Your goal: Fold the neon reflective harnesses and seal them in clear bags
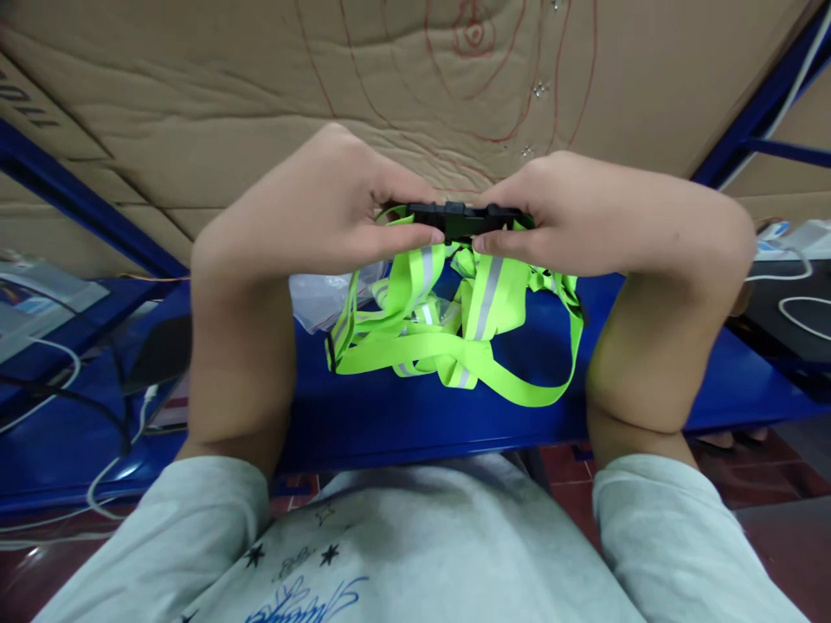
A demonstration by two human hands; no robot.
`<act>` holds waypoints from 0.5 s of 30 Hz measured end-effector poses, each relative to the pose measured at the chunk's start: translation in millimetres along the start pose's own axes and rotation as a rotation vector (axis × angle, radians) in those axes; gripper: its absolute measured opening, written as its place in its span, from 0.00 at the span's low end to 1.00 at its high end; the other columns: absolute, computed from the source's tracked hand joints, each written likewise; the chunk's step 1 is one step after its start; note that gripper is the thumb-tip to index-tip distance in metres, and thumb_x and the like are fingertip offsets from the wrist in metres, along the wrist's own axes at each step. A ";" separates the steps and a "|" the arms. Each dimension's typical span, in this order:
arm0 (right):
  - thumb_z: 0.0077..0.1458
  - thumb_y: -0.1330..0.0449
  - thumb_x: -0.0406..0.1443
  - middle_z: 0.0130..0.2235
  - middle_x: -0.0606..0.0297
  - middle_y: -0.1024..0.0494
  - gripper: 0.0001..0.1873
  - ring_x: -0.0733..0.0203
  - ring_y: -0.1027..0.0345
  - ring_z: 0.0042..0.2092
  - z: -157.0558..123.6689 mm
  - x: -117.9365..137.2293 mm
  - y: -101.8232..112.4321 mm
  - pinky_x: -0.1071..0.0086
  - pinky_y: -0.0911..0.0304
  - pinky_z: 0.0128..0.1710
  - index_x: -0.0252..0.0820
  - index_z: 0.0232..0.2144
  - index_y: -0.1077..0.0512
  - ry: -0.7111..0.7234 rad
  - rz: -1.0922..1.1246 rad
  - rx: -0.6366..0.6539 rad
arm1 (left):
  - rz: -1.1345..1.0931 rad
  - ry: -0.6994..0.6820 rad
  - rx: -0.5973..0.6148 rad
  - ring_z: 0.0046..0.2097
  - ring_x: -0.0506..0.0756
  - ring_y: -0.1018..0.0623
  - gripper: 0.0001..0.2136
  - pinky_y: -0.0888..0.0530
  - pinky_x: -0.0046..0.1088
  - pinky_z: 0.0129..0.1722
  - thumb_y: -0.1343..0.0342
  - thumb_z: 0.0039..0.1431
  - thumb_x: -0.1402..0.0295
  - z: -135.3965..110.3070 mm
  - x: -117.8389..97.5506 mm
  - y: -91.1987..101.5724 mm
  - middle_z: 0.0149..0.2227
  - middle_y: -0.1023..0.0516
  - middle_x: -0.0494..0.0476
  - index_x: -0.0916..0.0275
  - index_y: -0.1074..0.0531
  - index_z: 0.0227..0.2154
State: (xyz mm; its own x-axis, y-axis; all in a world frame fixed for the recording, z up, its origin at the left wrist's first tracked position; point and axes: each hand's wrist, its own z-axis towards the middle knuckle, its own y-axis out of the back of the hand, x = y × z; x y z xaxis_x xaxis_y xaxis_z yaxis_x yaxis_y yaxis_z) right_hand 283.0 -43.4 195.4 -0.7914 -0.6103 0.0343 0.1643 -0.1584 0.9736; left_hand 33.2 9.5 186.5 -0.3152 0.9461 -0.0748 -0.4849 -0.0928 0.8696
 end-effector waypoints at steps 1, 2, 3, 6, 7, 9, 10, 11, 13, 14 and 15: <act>0.61 0.35 0.42 0.25 0.75 0.21 0.05 0.68 0.38 0.20 1.4 2.1 -0.6 0.68 0.43 0.17 0.54 0.39 0.18 0.015 0.007 -0.021 | 0.012 0.000 -0.006 0.34 0.56 0.24 0.07 0.30 0.36 0.45 0.40 0.58 0.66 -0.3 0.4 0.4 0.26 0.24 0.52 0.58 0.17 0.33; 0.61 0.35 0.41 0.25 0.75 0.21 0.04 0.68 0.39 0.20 3.3 4.2 -1.3 0.68 0.44 0.17 0.55 0.38 0.18 0.024 0.016 -0.039 | 0.022 0.002 -0.015 0.34 0.56 0.24 0.08 0.30 0.36 0.46 0.41 0.59 0.66 -0.8 1.0 1.1 0.27 0.24 0.52 0.58 0.16 0.34; 0.61 0.34 0.40 0.25 0.75 0.21 0.04 0.68 0.39 0.20 5.8 6.3 -1.9 0.68 0.44 0.17 0.55 0.36 0.18 0.022 0.024 -0.058 | 0.019 0.009 -0.028 0.35 0.56 0.23 0.08 0.30 0.37 0.47 0.41 0.59 0.66 -1.5 2.0 1.9 0.27 0.23 0.52 0.59 0.16 0.35; 0.58 0.32 0.36 0.23 0.73 0.23 0.03 0.68 0.41 0.19 15.6 11.4 -2.3 0.68 0.46 0.16 0.53 0.34 0.18 -0.031 0.028 -0.118 | -0.136 0.093 -0.068 0.41 0.60 0.20 0.06 0.29 0.38 0.50 0.38 0.56 0.68 -3.4 6.2 3.6 0.28 0.21 0.53 0.58 0.16 0.34; 0.56 0.30 0.35 0.21 0.73 0.24 0.04 0.68 0.42 0.19 19.2 12.3 -1.3 0.68 0.47 0.16 0.53 0.33 0.18 -0.045 0.027 -0.131 | -0.223 0.136 -0.076 0.44 0.61 0.20 0.05 0.29 0.37 0.51 0.36 0.54 0.69 -3.9 7.8 4.0 0.29 0.21 0.53 0.58 0.16 0.32; 0.54 0.29 0.33 0.19 0.73 0.27 0.05 0.69 0.43 0.17 26.0 12.6 2.8 0.68 0.48 0.15 0.52 0.31 0.18 -0.032 0.025 -0.138 | -0.378 0.212 -0.088 0.50 0.63 0.20 0.03 0.27 0.37 0.53 0.34 0.50 0.70 -5.2 10.1 5.7 0.29 0.20 0.53 0.58 0.17 0.30; 0.55 0.29 0.35 0.18 0.74 0.29 0.04 0.69 0.44 0.17 28.7 12.3 5.9 0.68 0.49 0.14 0.52 0.31 0.18 -0.003 0.021 -0.135 | -0.422 0.225 -0.096 0.52 0.64 0.21 0.03 0.27 0.38 0.54 0.33 0.50 0.70 -6.2 10.4 7.2 0.30 0.19 0.53 0.57 0.17 0.29; 0.57 0.30 0.37 0.17 0.75 0.30 0.03 0.70 0.45 0.16 30.7 12.2 9.3 0.69 0.51 0.13 0.53 0.31 0.19 0.035 0.017 -0.129 | -0.442 0.214 -0.112 0.53 0.65 0.21 0.03 0.27 0.39 0.56 0.33 0.51 0.69 -7.5 10.1 9.3 0.33 0.18 0.53 0.56 0.17 0.30; 0.62 0.34 0.43 0.17 0.76 0.30 0.06 0.71 0.46 0.16 32.5 13.0 15.3 0.69 0.51 0.13 0.54 0.33 0.19 0.086 0.004 -0.161 | -0.446 0.151 -0.180 0.55 0.64 0.21 0.06 0.27 0.41 0.58 0.35 0.58 0.65 -10.6 7.6 14.6 0.43 0.16 0.52 0.54 0.16 0.38; 0.63 0.36 0.47 0.19 0.75 0.28 0.09 0.71 0.43 0.18 32.5 14.1 17.1 0.70 0.48 0.15 0.54 0.36 0.19 0.089 0.002 -0.216 | -0.467 0.125 -0.223 0.56 0.64 0.22 0.09 0.27 0.41 0.59 0.38 0.62 0.63 -12.2 5.9 17.4 0.48 0.17 0.51 0.53 0.17 0.43; 0.63 0.37 0.50 0.23 0.74 0.24 0.11 0.69 0.38 0.21 32.4 15.6 17.7 0.69 0.42 0.19 0.55 0.38 0.19 0.076 0.009 -0.290 | -0.520 0.118 -0.265 0.58 0.64 0.22 0.12 0.26 0.41 0.60 0.42 0.66 0.61 -13.7 4.2 20.0 0.52 0.18 0.51 0.53 0.19 0.49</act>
State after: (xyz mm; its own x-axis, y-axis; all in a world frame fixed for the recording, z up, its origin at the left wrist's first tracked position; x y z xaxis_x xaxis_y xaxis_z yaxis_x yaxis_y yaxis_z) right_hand 254.5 -30.6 220.4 -0.7447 -0.6672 0.0150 0.3409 -0.3609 0.8681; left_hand 11.1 7.4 196.9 -0.0625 0.8487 -0.5252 -0.7822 0.2852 0.5539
